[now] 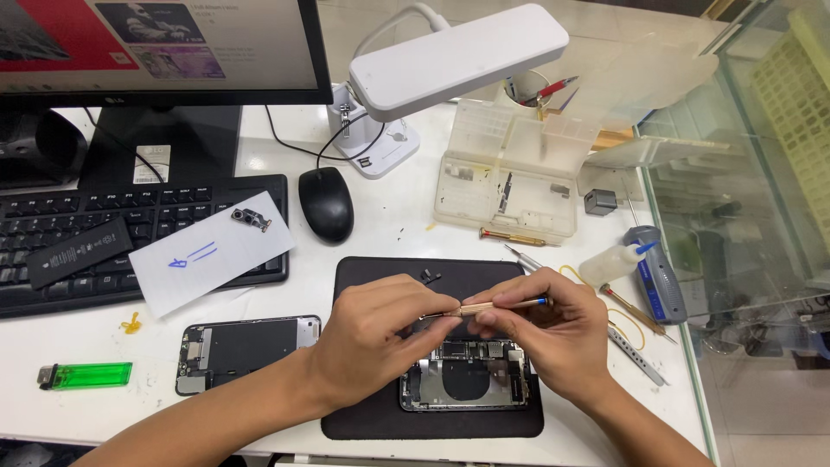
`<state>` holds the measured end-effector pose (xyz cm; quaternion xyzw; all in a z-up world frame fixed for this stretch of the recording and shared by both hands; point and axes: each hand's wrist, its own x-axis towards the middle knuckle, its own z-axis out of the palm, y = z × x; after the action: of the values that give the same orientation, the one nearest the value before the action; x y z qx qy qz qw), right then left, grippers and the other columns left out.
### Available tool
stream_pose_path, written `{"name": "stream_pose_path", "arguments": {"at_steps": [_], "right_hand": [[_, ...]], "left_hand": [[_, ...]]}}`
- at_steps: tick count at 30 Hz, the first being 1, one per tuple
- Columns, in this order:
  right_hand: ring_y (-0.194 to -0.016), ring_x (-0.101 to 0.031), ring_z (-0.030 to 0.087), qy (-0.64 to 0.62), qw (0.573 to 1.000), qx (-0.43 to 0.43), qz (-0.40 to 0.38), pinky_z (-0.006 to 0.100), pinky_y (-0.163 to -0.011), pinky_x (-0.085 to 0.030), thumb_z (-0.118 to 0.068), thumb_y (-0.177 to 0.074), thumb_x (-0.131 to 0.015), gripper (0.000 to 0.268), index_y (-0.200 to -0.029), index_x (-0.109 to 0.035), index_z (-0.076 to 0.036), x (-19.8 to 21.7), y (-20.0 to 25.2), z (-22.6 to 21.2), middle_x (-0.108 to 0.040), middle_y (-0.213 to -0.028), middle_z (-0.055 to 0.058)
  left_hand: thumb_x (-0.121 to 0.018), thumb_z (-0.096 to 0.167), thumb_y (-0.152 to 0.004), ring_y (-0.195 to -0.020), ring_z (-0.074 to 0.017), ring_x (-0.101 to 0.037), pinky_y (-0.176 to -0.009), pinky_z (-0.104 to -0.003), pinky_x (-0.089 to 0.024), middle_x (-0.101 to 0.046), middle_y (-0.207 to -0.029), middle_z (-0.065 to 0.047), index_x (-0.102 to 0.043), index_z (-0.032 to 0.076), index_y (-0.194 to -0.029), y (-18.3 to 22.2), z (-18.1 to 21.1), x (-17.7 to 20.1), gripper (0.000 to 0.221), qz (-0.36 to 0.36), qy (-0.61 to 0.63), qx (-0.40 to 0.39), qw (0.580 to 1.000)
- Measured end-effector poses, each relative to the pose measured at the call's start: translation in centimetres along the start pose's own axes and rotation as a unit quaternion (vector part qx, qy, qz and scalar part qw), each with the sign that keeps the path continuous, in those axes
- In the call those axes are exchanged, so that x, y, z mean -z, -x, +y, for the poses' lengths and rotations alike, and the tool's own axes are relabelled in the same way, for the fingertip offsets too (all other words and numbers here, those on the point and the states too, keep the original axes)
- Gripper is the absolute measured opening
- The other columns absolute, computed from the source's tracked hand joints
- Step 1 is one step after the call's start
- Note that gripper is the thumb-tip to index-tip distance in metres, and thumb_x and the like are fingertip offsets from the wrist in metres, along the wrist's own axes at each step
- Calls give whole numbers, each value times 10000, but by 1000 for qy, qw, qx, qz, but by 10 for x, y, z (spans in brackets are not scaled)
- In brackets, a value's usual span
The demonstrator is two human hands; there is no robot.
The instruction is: The person uses a screwdriver to remove and install screws on a disassembled smartphone chassis. They repeatedly place screws into a plastic compartment and continue adjusting internal components with the screwdriver throughout the clip.
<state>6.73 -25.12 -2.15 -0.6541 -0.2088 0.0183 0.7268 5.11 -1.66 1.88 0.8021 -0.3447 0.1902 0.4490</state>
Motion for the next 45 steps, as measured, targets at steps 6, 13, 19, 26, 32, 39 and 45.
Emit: {"name": "stream_pose_path", "arguments": {"at_steps": [6, 13, 19, 26, 32, 39, 45], "right_hand": [[-805, -764, 228, -48, 997, -52, 8, 355, -682, -648, 95, -899, -702, 116, -938, -605, 43, -2, 8, 4, -769, -971, 240], [-920, -778, 213, 62, 996, 61, 35, 320, -771, -687, 69, -918, -657, 383, -1241, -462, 2, 11, -5, -17, -738, -1033, 198], [-974, -745, 221, 291, 924, 200, 149, 303, -887, -650, 112, -1094, -599, 389, -1419, -401, 30, 56, -35, -23, -717, -1123, 212], [-875, -765, 203, 381, 894, 181, 150, 296, -780, -634, 106, -1053, -557, 433, -1445, -382, 46, 61, -56, 7, -723, -1051, 167], [-889, -765, 216, 395, 895, 168, 121, 304, -788, -641, 90, -1047, -534, 416, -1432, -381, 48, 66, -60, 19, -715, -1051, 168], [-889, -766, 229, 404, 891, 170, 117, 316, -780, -642, 82, -1043, -536, 412, -1428, -397, 32, 65, -62, 26, -716, -1049, 167], [-881, -764, 228, 417, 885, 170, 122, 312, -771, -643, 92, -1030, -531, 410, -1418, -408, 35, 66, -64, 30, -716, -1041, 160]], "left_hand": [[-809, 3, -876, -797, -257, -709, -680, -335, -577, -693, -894, -119, -684, -51, -1044, 5, -1, 5, 216, -2, -57, -117, 991], [-813, 77, -889, -884, -240, -734, -754, -313, -598, -741, -1036, -129, -681, -40, -1126, -3, -2, 1, 295, 19, -36, -55, 998], [-760, 74, -873, -750, -128, -737, -608, -250, -572, -782, -954, -65, -737, 16, -1093, -4, -6, 1, 228, 9, -38, 103, 994], [-746, 82, -879, -752, -117, -753, -607, -225, -602, -786, -967, -68, -747, 27, -1069, -1, -9, -4, 198, -10, -39, 111, 993], [-740, 90, -882, -727, -119, -745, -589, -239, -588, -784, -938, -75, -752, 29, -1054, 0, -10, -5, 183, -15, -54, 105, 993], [-734, 97, -890, -695, -124, -733, -566, -244, -579, -776, -894, -81, -753, 27, -1039, -1, -11, -8, 166, -31, -46, 112, 992], [-727, 101, -895, -697, -126, -732, -569, -248, -579, -779, -903, -87, -754, 22, -1040, -1, -13, -9, 167, -47, -38, 115, 992]]}}
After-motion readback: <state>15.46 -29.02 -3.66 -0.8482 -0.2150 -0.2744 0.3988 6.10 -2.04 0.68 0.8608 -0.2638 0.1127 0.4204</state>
